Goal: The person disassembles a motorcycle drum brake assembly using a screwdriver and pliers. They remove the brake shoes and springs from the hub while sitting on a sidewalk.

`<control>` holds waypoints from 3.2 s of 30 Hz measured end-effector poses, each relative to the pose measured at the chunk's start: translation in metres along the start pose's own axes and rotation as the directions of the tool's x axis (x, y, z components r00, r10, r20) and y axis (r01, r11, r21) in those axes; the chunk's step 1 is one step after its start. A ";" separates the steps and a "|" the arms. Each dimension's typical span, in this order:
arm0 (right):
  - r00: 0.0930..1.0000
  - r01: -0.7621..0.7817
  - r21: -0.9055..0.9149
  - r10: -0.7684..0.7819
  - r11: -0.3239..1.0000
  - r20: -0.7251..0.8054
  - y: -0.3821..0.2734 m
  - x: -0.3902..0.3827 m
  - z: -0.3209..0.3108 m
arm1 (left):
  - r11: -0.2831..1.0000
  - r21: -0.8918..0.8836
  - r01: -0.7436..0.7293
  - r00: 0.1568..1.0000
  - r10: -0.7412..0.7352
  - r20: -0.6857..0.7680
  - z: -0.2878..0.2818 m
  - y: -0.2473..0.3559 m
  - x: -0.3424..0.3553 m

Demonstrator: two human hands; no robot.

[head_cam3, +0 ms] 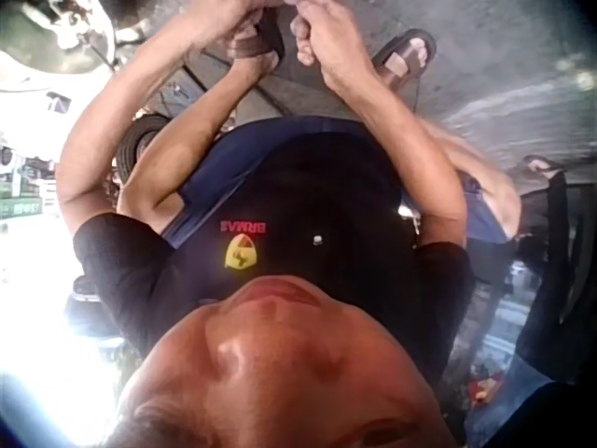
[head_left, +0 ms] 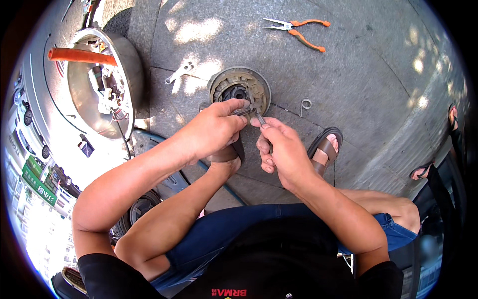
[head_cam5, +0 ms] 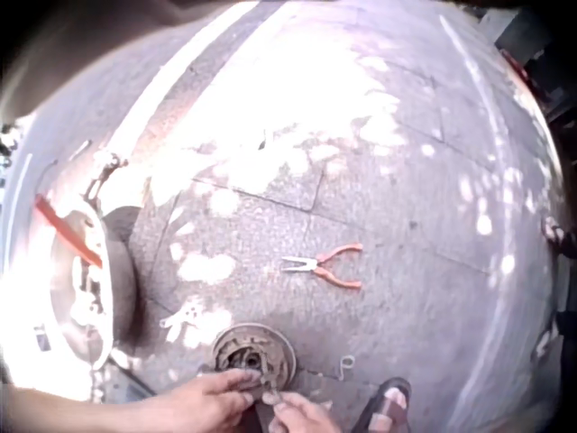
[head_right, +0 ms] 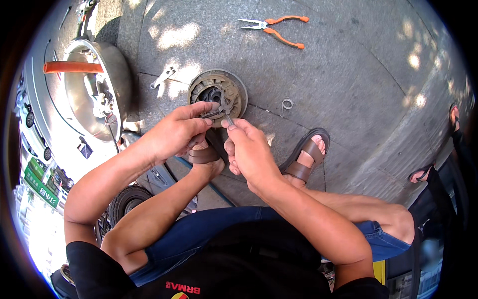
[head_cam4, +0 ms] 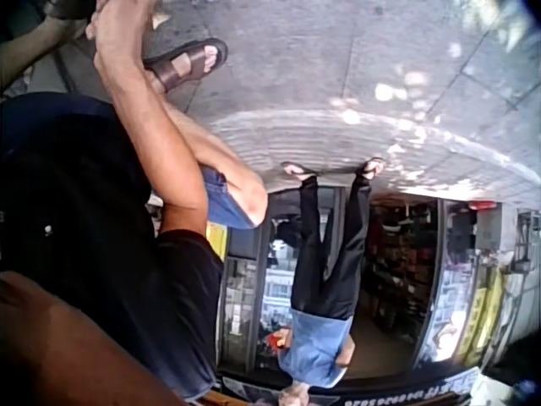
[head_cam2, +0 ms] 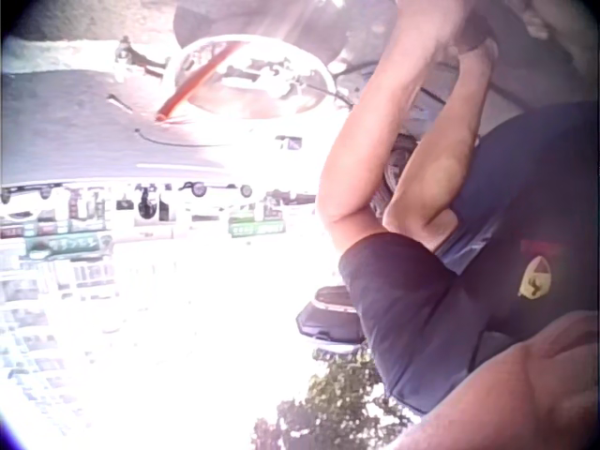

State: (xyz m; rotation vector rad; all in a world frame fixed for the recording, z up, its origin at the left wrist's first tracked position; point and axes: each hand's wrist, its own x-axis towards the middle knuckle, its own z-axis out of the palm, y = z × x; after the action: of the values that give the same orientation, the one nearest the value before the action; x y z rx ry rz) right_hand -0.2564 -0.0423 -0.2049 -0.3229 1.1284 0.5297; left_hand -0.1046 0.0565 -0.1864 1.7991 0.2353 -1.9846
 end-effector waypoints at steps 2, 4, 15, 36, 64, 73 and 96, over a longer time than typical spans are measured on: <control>0.999 -0.007 0.040 0.005 0.999 0.037 0.000 -0.001 0.000 | 0.999 0.011 0.039 0.999 -0.039 -0.016 0.001 0.004 0.000; 1.000 0.007 0.085 -0.009 0.996 0.024 -0.001 -0.001 -0.002 | 0.998 -0.047 0.038 0.999 -0.039 -0.021 0.007 0.007 -0.001; 0.998 -0.024 0.043 0.021 0.999 0.062 -0.004 0.002 -0.001 | 0.942 -0.334 0.007 0.994 -0.042 -0.100 0.024 0.001 -0.005; 0.997 -0.063 0.190 0.055 0.980 0.046 -0.014 0.004 0.004 | 0.915 -0.391 0.096 0.995 -0.084 0.048 0.009 0.004 0.001; 0.995 -0.096 0.203 0.087 0.974 0.052 -0.020 0.007 0.006 | 0.849 -0.509 0.144 0.989 -0.111 0.095 0.006 0.001 0.003; 0.993 -0.119 0.354 0.107 0.928 0.052 -0.017 0.013 0.013 | 0.819 -0.530 0.221 0.972 -0.229 0.052 0.012 0.011 0.011; 0.987 -0.151 0.388 0.161 0.909 0.006 -0.027 0.032 0.016 | 0.703 -0.699 0.128 0.991 -0.126 0.054 0.017 -0.002 0.019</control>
State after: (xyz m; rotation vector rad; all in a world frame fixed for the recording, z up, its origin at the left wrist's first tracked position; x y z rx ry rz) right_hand -0.2191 -0.0487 -0.2286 0.1067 1.2620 0.4298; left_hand -0.1220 0.0474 -0.2027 1.2873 0.9992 -1.6347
